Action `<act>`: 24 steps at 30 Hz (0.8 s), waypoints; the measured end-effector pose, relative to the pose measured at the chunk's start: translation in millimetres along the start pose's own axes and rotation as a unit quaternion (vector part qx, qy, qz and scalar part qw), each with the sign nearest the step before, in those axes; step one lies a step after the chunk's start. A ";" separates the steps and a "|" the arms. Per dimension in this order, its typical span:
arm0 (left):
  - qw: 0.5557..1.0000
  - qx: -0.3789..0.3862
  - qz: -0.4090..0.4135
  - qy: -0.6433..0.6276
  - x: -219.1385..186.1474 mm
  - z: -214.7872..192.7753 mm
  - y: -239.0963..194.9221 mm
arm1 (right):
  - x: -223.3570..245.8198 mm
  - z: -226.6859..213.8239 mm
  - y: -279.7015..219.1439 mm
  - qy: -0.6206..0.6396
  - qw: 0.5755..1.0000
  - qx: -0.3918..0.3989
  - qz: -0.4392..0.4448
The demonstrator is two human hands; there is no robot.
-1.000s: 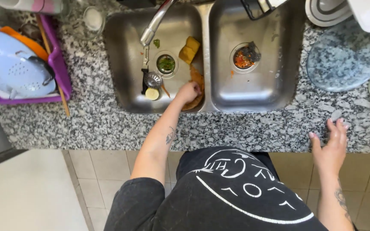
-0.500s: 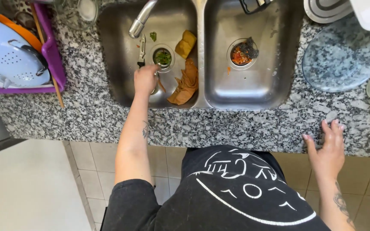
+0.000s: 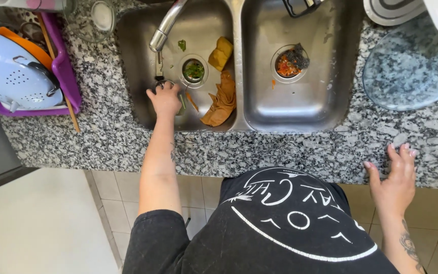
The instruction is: The person cleans a kitchen sink by rinsing a colander, removing food scraps from the drain, and washing a grater. They use a sponge and soap to scrub the grater under running water and place the cleaned items in a dish rack.
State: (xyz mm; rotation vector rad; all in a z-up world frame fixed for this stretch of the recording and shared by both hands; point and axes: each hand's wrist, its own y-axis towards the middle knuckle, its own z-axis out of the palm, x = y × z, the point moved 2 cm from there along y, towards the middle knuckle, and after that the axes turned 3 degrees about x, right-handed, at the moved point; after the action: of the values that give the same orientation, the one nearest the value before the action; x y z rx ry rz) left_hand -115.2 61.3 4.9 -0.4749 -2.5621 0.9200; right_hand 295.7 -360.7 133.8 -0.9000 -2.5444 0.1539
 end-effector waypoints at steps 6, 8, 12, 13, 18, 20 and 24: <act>0.997 0.039 -0.015 0.069 -15.3 3.6 3.9 | 0.4 -0.8 2.1 -0.006 1.000 0.007 0.011; 0.997 0.003 -0.011 0.077 -21.1 5.6 3.9 | -1.1 1.4 1.6 -0.002 1.000 0.002 0.009; 0.987 0.050 -0.031 0.151 -32.9 6.3 5.0 | 0.4 2.2 2.0 0.005 1.000 0.003 0.012; 0.987 0.049 -0.031 0.150 -34.4 6.4 4.8 | -0.7 2.9 1.6 0.005 1.000 0.002 0.011; 0.978 0.060 -0.061 0.191 -36.5 8.0 5.6 | -1.4 4.5 1.0 0.008 1.000 -0.009 0.005; 0.973 0.065 -0.059 0.213 -33.9 19.3 10.8 | -0.7 4.1 0.7 0.008 1.000 -0.007 0.008; 0.975 0.129 -0.083 0.163 -32.5 29.5 18.9 | 3.1 2.8 2.1 0.011 1.000 0.000 0.019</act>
State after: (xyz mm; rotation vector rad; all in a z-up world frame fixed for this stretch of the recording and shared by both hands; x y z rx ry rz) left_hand -96.7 45.3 -36.2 -0.3019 -2.1161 1.0031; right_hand 293.6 -357.0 131.9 -0.9464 -2.5075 0.1537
